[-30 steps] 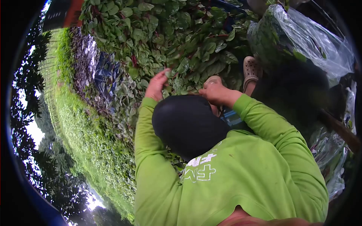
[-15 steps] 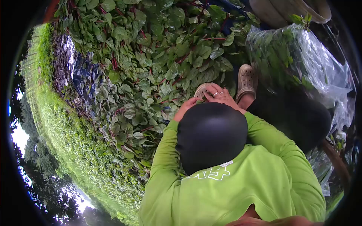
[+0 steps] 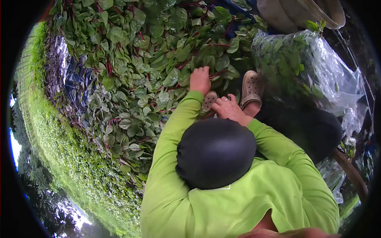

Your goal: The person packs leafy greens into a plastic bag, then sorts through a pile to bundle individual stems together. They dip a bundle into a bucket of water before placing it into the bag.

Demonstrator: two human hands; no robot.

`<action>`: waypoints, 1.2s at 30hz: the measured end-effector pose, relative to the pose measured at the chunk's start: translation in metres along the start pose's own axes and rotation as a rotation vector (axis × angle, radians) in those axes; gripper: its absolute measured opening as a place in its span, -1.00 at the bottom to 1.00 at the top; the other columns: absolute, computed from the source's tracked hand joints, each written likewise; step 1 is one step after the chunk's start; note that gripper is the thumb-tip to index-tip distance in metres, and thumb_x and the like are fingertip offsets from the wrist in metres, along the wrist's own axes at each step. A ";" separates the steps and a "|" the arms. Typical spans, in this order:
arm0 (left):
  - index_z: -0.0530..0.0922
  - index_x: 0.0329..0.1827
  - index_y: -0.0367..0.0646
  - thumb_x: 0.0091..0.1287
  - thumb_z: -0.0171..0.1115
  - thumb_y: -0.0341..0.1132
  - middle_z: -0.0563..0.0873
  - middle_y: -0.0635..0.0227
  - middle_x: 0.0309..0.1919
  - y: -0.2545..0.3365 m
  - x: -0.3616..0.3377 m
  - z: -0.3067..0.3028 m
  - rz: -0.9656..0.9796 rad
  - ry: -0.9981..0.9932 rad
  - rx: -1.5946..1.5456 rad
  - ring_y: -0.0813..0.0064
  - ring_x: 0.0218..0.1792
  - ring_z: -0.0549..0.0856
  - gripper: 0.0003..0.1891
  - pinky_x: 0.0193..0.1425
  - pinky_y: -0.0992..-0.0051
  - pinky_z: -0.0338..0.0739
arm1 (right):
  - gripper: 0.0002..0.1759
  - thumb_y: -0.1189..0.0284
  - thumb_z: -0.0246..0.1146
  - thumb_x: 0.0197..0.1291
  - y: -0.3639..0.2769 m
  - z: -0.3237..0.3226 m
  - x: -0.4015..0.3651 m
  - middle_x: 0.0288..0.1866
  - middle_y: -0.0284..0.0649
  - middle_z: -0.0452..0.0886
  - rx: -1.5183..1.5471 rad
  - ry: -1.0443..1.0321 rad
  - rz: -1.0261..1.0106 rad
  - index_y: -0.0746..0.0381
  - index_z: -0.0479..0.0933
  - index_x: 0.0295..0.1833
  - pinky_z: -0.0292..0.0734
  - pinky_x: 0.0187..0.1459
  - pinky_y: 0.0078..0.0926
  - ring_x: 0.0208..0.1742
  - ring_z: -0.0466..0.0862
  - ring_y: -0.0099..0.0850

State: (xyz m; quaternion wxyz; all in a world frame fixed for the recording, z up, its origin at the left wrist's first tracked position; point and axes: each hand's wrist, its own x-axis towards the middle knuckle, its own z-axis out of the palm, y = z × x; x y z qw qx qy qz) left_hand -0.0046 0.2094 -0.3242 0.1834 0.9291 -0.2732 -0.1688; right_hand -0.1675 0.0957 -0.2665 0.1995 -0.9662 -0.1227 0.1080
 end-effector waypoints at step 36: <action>0.05 0.69 -0.03 0.57 0.04 0.15 0.65 0.29 0.25 -0.023 -0.080 -0.018 -0.528 -0.451 -1.369 0.50 0.10 0.63 -0.23 0.07 0.42 0.52 | -0.79 0.32 0.13 0.31 -0.006 -0.025 -0.004 0.23 -0.35 0.55 -0.003 0.057 -0.092 0.02 0.61 -0.02 -0.12 0.57 0.21 0.59 0.28 -0.17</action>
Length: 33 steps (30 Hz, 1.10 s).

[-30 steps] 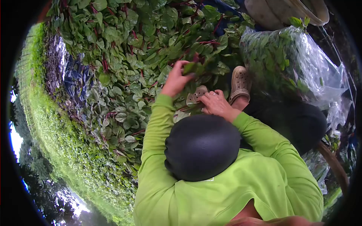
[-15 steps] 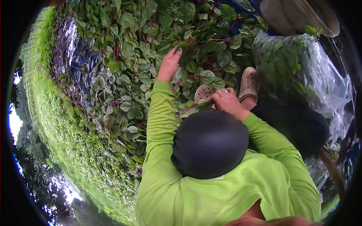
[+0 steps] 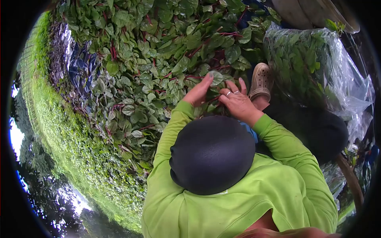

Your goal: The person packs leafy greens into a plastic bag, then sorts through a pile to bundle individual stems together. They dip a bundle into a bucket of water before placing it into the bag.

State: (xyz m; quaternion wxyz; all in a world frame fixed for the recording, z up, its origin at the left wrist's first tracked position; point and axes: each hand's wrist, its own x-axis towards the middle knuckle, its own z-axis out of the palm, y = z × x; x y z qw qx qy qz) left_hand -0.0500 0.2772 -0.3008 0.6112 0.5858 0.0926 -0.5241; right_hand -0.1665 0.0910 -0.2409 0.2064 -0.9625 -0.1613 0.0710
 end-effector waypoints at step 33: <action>0.44 0.36 -0.28 0.39 0.17 -0.53 0.65 0.10 0.17 -0.034 -0.081 -0.007 0.235 1.050 -0.415 0.08 0.13 0.67 -0.55 0.31 0.19 0.57 | -0.77 0.38 0.24 0.19 -0.015 0.003 0.011 -0.02 -0.32 0.63 0.129 -0.020 -0.075 0.04 0.61 -0.03 0.38 0.19 -0.14 0.17 0.60 -0.29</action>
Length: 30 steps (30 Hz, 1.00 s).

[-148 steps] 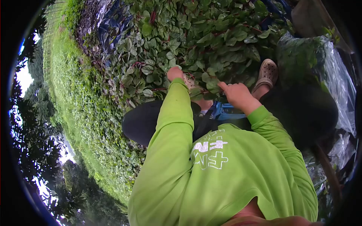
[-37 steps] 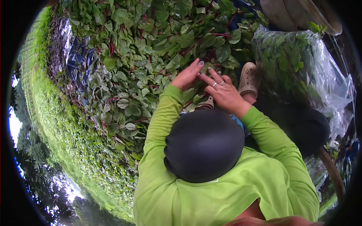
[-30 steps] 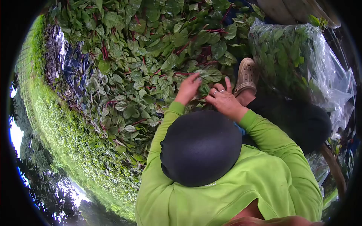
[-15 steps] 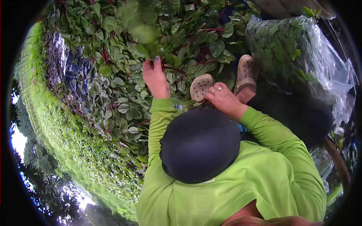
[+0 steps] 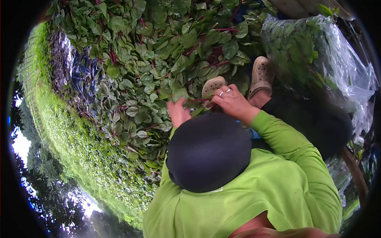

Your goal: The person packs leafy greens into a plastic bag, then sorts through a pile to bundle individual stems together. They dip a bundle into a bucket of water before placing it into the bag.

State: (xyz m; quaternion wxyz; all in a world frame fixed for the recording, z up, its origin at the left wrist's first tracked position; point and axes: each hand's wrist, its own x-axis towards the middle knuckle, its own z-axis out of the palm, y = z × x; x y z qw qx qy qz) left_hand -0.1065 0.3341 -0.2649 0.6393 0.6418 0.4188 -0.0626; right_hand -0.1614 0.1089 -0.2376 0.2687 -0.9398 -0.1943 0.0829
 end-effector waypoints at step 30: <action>0.69 0.14 -0.17 0.39 0.44 -0.28 0.79 0.45 -0.04 0.180 0.090 0.072 0.135 -0.826 0.193 0.61 -0.06 0.70 -0.69 0.14 0.53 0.54 | -0.74 0.38 0.17 0.27 -0.005 -0.006 0.002 -0.03 -0.23 0.63 0.012 -0.120 0.046 0.02 0.61 0.05 0.41 0.04 -0.13 0.13 0.62 -0.24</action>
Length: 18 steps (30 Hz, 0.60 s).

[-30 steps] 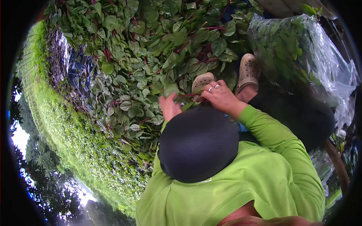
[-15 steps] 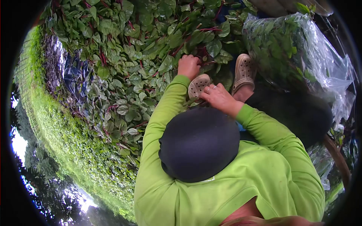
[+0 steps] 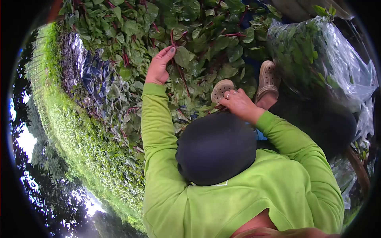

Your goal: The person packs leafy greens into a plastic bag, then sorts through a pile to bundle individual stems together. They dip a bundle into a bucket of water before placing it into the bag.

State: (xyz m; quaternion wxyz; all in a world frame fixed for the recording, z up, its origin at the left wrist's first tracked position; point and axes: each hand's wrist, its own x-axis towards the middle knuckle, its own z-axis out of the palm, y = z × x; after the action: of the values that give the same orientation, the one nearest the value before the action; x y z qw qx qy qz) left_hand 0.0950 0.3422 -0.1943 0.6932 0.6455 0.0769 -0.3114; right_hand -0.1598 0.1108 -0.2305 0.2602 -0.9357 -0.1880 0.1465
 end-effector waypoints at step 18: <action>0.53 0.24 -0.34 0.38 0.34 -0.45 0.75 0.38 -0.18 -0.064 0.020 -0.004 0.158 0.038 0.416 0.58 -0.24 0.69 -0.61 -0.07 0.54 0.57 | -0.78 0.38 0.20 0.22 -0.006 -0.009 -0.001 0.00 -0.25 0.64 -0.132 0.144 -0.039 0.05 0.65 -0.04 0.42 0.10 -0.14 0.14 0.63 -0.29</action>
State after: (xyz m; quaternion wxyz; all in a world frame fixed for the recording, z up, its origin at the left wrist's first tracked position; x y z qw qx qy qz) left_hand 0.0779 0.3410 -0.2588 0.5659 0.7843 -0.0270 -0.2530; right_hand -0.1591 0.1116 -0.2196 0.2138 -0.9550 -0.1965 0.0613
